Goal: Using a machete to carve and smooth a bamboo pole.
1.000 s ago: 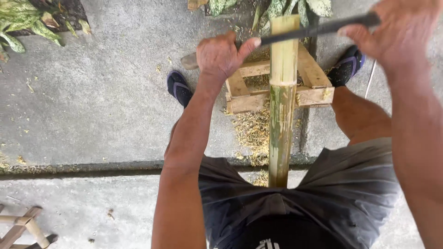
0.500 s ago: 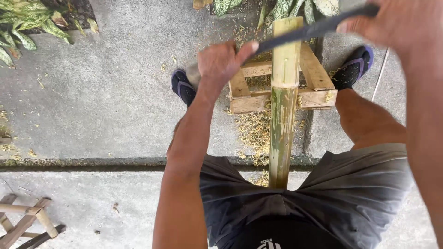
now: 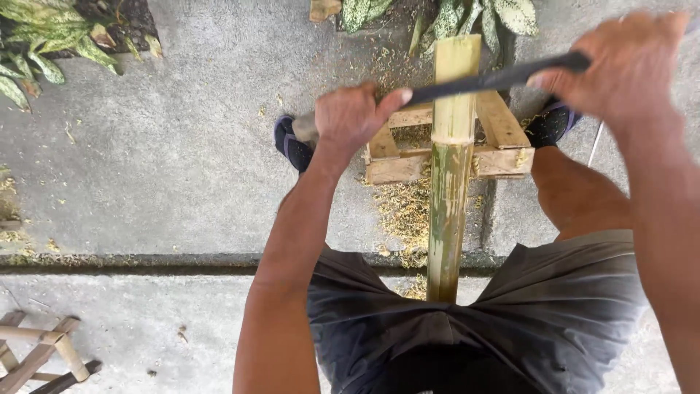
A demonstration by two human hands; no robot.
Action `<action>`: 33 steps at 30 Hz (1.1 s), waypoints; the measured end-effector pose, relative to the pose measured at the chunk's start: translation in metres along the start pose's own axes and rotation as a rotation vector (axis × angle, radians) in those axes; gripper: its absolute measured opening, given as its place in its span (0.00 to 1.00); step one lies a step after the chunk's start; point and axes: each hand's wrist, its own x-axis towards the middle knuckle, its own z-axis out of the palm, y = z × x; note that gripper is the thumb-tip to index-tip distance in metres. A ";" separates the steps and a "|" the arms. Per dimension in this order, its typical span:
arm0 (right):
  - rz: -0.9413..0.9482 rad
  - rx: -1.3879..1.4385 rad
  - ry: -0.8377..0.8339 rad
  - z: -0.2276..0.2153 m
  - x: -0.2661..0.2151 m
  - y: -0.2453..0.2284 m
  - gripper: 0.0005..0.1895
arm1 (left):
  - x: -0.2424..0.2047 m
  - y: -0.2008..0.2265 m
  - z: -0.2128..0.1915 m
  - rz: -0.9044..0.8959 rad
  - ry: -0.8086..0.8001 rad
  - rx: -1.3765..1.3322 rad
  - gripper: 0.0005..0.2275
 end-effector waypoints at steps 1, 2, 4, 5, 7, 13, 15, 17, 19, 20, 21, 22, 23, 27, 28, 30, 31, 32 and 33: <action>0.001 -0.002 0.005 0.004 0.006 0.003 0.30 | 0.007 -0.003 0.001 0.001 0.005 0.001 0.37; 0.048 0.050 -0.104 0.008 0.011 0.004 0.30 | 0.013 -0.005 0.003 0.013 0.048 0.020 0.38; 0.092 0.108 -0.232 0.025 0.023 0.009 0.30 | 0.028 -0.006 0.005 0.024 0.072 0.033 0.39; 0.170 0.291 -0.354 0.039 0.035 0.014 0.28 | 0.040 -0.005 0.002 0.037 0.171 0.060 0.39; 0.242 0.477 -0.463 0.035 0.051 0.015 0.27 | 0.048 -0.003 -0.004 0.049 0.282 0.090 0.40; 0.125 -0.060 -0.342 -0.004 0.027 0.006 0.29 | 0.021 0.005 0.000 0.029 0.067 0.050 0.37; 0.195 0.084 -0.358 0.046 0.015 0.017 0.31 | 0.039 0.009 -0.013 0.023 0.089 0.107 0.39; 0.211 0.098 -0.361 0.115 -0.010 0.042 0.33 | 0.055 0.007 -0.004 0.041 0.157 0.090 0.39; 0.233 0.107 -0.350 0.110 -0.012 0.046 0.36 | 0.052 0.008 0.007 0.063 0.239 0.077 0.39; 0.200 0.029 -0.390 0.071 -0.003 0.033 0.34 | 0.038 0.007 0.015 0.067 0.201 0.017 0.39; 0.175 -0.055 -0.422 0.033 0.010 0.023 0.33 | 0.030 0.007 0.020 0.078 0.171 -0.042 0.39; 0.186 -0.062 -0.409 0.014 0.022 0.023 0.33 | 0.037 0.007 0.011 0.088 0.186 -0.037 0.39; 0.153 -0.085 -0.433 -0.006 0.025 0.018 0.32 | 0.033 0.007 0.010 0.051 0.111 -0.021 0.38; 0.187 0.170 -0.364 0.046 0.026 0.038 0.32 | 0.061 0.007 -0.004 0.038 0.242 0.049 0.40; 0.189 0.169 -0.367 0.047 0.019 0.036 0.32 | 0.055 0.009 0.000 0.040 0.240 0.047 0.40; 0.245 0.270 -0.326 0.050 0.017 0.037 0.31 | 0.050 0.009 -0.001 0.008 0.141 0.016 0.39; 0.246 0.270 -0.321 0.037 0.001 0.025 0.31 | 0.033 0.011 0.001 0.009 0.145 0.018 0.39; 0.221 0.196 -0.341 0.024 -0.015 0.012 0.30 | 0.015 0.012 0.004 -0.003 0.077 0.005 0.38; 0.192 0.124 -0.369 0.010 -0.032 0.000 0.30 | -0.004 0.014 0.007 -0.019 0.003 -0.012 0.38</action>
